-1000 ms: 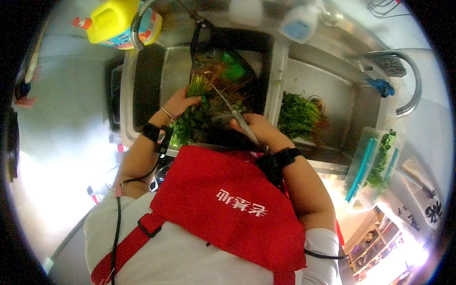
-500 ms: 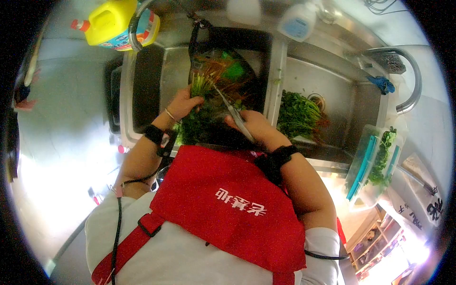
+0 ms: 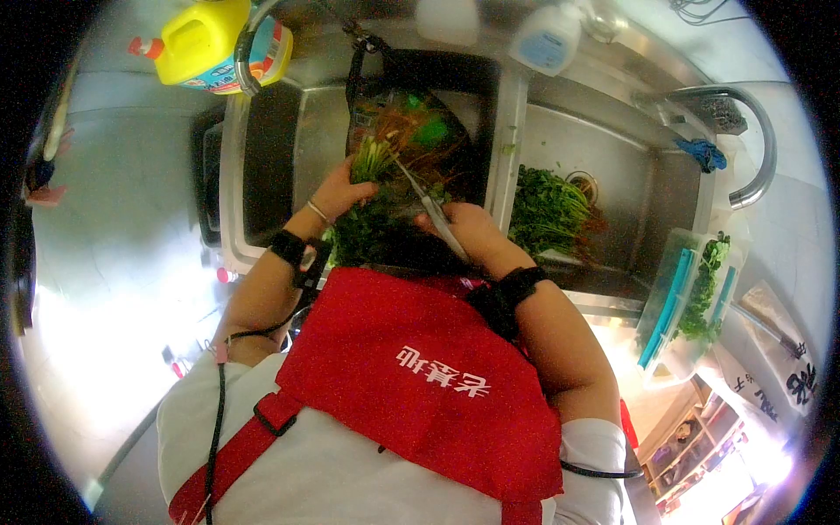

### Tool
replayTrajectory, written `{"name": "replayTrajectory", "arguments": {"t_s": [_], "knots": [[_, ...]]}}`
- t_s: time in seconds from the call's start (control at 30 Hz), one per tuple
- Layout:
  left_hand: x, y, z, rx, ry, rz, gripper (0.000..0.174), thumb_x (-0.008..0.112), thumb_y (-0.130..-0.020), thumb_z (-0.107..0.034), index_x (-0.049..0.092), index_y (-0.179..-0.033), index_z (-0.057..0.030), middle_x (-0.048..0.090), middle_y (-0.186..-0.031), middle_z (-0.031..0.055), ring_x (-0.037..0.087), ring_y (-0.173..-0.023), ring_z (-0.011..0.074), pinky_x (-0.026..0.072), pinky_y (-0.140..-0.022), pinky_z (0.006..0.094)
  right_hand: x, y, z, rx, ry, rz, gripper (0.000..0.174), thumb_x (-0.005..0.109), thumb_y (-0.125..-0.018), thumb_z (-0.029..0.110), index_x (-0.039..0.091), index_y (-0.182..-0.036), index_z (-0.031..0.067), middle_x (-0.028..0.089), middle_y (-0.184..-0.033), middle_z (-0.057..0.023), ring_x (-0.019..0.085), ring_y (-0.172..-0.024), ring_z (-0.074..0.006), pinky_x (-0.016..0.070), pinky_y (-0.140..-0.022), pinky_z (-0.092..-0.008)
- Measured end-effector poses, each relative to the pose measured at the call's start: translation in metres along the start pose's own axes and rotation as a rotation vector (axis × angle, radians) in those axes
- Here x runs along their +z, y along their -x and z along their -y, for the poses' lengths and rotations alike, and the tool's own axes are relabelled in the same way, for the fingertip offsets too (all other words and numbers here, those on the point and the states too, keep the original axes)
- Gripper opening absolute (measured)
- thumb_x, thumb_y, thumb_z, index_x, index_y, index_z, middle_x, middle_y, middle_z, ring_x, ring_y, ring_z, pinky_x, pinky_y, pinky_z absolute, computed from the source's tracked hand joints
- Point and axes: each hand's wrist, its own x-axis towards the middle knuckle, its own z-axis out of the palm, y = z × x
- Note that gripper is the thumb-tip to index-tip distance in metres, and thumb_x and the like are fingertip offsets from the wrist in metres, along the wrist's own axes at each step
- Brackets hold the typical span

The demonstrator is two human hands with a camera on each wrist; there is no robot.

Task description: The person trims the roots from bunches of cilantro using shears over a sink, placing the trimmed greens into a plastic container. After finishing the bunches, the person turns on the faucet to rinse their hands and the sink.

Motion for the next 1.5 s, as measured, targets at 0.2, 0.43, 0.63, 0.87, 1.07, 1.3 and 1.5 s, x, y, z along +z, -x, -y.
{"name": "replayTrajectory", "arguments": {"t_s": [0.2,0.43,0.63,0.87,1.07,1.3,1.5], "knots": [[0.006,-0.012,0.022,0.191,-0.223,-0.072,0.067,0.074,-0.067,-0.025,0.046,-0.117,0.0093,0.061,-0.101,0.0199,0.059,-0.095,0.0262,0.0462,-0.082,0.0359,0.001,0.0,0.002,0.073,-0.044,0.07,0.068,0.053,-0.077,0.068,0.063,-0.086,0.0016,0.052,-0.055,-0.005,0.056,-0.047,-0.0167,0.0437,-0.044,-0.0298],[0.004,-0.017,0.041,0.029,0.011,-0.005,0.059,0.068,-0.074,-0.024,0.046,-0.116,0.0104,0.061,-0.08,0.017,0.06,-0.07,0.0203,0.0487,-0.067,0.0333,0.002,-0.001,-0.006,0.047,-0.104,0.052,0.066,0.055,-0.077,0.066,0.062,-0.086,0.0009,0.051,-0.056,-0.0034,0.052,-0.045,-0.0143,0.0427,-0.044,-0.0285],[-0.007,-0.011,0.038,0.014,0.392,0.047,0.022,0.054,-0.086,-0.018,0.06,-0.081,0.0027,0.061,-0.074,0.0075,0.055,-0.064,0.0145,0.0449,-0.064,0.0283,0.0,0.003,-0.008,0.018,-0.104,0.033,0.064,0.054,-0.08,0.062,0.061,-0.094,0.0,0.056,-0.066,-0.0089,0.057,-0.056,-0.0187,0.0444,-0.052,-0.0313],[-0.01,-0.011,0.035,0.051,0.366,0.138,0.017,0.057,-0.083,-0.012,0.057,-0.081,0.0045,0.059,-0.068,0.0088,0.054,-0.059,0.014,0.0433,-0.054,0.0284,-0.004,0.006,0.004,-0.035,-0.066,0.049,0.063,0.051,-0.082,0.06,0.058,-0.099,-0.0009,0.06,-0.088,-0.0199,0.057,-0.083,-0.032,0.0431,-0.073,-0.0382],[-0.005,-0.003,0.021,0.055,0.273,0.25,0.028,0.058,-0.08,-0.01,0.051,-0.104,0.0015,0.057,-0.066,0.0051,0.051,-0.057,0.0112,0.0418,-0.052,0.0257,-0.006,0.007,0.011,-0.034,-0.098,0.103,0.072,0.05,-0.08,0.063,0.053,-0.109,-0.003,0.058,-0.1,-0.0249,0.056,-0.094,-0.0364,0.0423,-0.081,-0.0403],[-0.002,0.004,0.014,0.439,-0.125,0.09,0.056,0.059,-0.075,-0.014,0.041,-0.126,0.0016,0.06,-0.103,0.017,0.059,-0.089,0.026,0.0467,-0.079,0.0363,0.002,0.001,0.002,-0.145,-0.136,0.044,0.051,0.053,-0.085,0.048,0.05,-0.098,-0.0014,0.054,-0.079,-0.0168,0.052,-0.074,-0.0256,0.0417,-0.07,-0.0361],[-0.003,0.008,0.01,0.339,-0.082,0.087,0.063,0.058,-0.073,-0.015,0.036,-0.13,0.0021,0.057,-0.113,0.0206,0.056,-0.101,0.031,0.0429,-0.088,0.0381,-0.003,0.003,0.009,-0.147,-0.174,0.019,0.052,0.058,-0.081,0.049,0.05,-0.096,0.0004,0.054,-0.077,-0.0159,0.051,-0.071,-0.0252,0.0417,-0.066,-0.0361]]}}
